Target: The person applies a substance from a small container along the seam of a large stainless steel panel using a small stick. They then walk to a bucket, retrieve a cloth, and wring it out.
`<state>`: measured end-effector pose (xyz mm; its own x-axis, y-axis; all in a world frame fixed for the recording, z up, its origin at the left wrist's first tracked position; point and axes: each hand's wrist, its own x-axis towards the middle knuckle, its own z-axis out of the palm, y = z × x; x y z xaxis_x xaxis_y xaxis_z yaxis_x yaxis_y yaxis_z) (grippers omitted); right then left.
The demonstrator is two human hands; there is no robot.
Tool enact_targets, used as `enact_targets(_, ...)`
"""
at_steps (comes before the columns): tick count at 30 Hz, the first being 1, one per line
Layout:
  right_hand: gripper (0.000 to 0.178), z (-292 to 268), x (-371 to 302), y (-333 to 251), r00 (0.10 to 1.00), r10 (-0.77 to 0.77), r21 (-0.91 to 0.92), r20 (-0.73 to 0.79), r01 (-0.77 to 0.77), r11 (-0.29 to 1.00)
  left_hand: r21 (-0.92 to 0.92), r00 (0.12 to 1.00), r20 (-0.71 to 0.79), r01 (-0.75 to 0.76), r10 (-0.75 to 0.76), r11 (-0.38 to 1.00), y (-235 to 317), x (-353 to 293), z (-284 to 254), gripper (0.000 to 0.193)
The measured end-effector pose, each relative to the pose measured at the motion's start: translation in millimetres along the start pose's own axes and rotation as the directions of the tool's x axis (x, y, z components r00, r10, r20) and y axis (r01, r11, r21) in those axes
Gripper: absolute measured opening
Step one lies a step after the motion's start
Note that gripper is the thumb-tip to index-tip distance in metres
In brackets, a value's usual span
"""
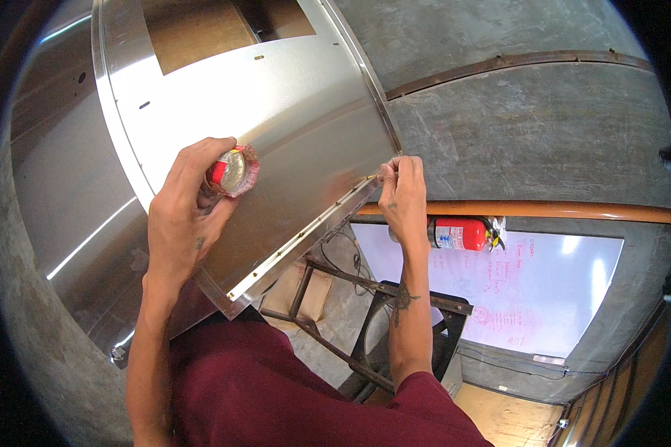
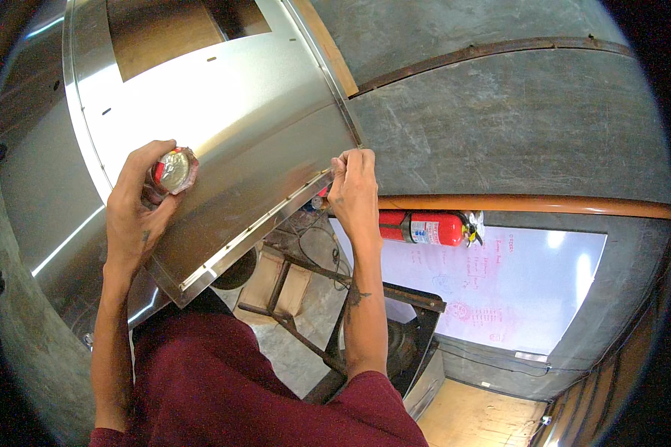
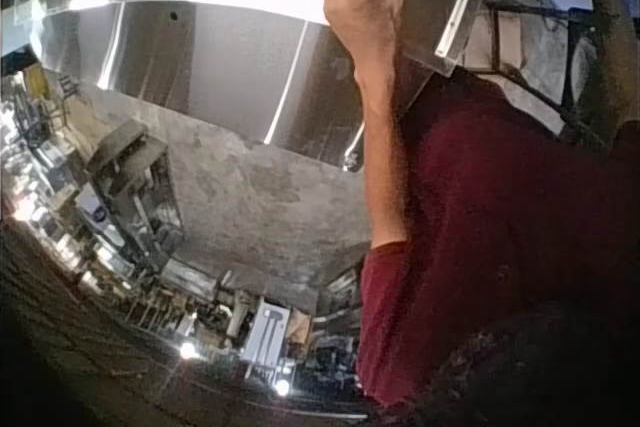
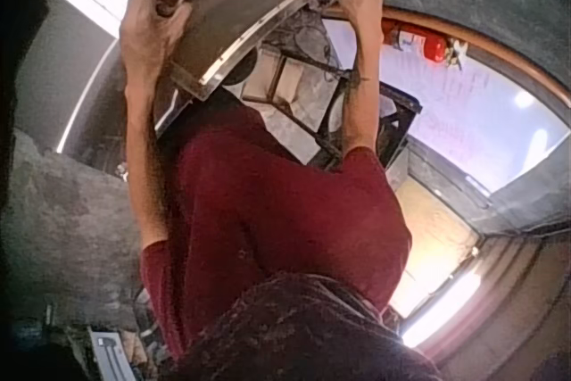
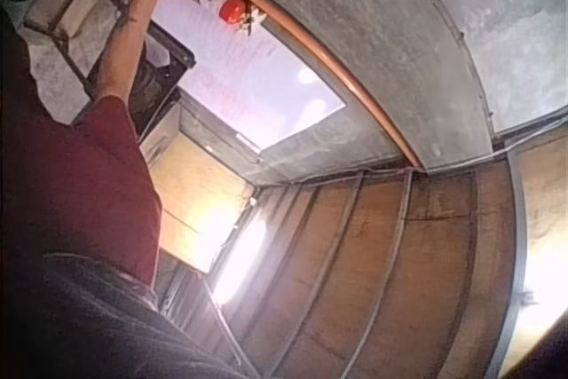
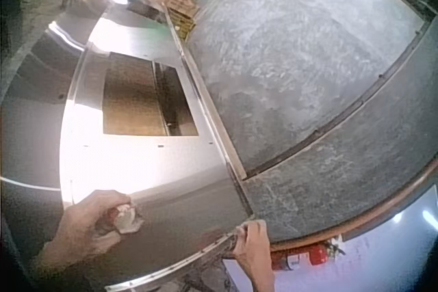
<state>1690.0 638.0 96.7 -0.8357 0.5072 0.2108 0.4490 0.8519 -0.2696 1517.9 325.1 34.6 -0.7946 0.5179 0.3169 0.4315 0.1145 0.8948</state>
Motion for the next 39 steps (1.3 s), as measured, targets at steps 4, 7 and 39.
enact_targets(4, 0.011, 0.7, -0.5, 0.5, 1.000, 0.000, -0.014, -0.002, 0.000, 1.000, 0.047, 0.999, -0.011, -0.053, 0.053, 0.998, 1.2, 1.3, -1.4, 0.065)
enact_targets(7, 0.012, 0.3, -0.3, -2.0, 1.000, 0.003, -0.010, -0.004, -0.003, 1.000, 0.046, 1.000, -0.004, -0.031, 0.031, 0.998, 2.0, 0.8, -1.5, 0.065)
enact_targets(39, 0.013, -1.3, 1.2, -2.8, 0.999, -0.034, -0.080, 0.020, 0.035, 0.996, 0.099, 0.995, -0.036, -0.089, 0.093, 0.991, 0.5, 3.4, -2.1, 0.066)
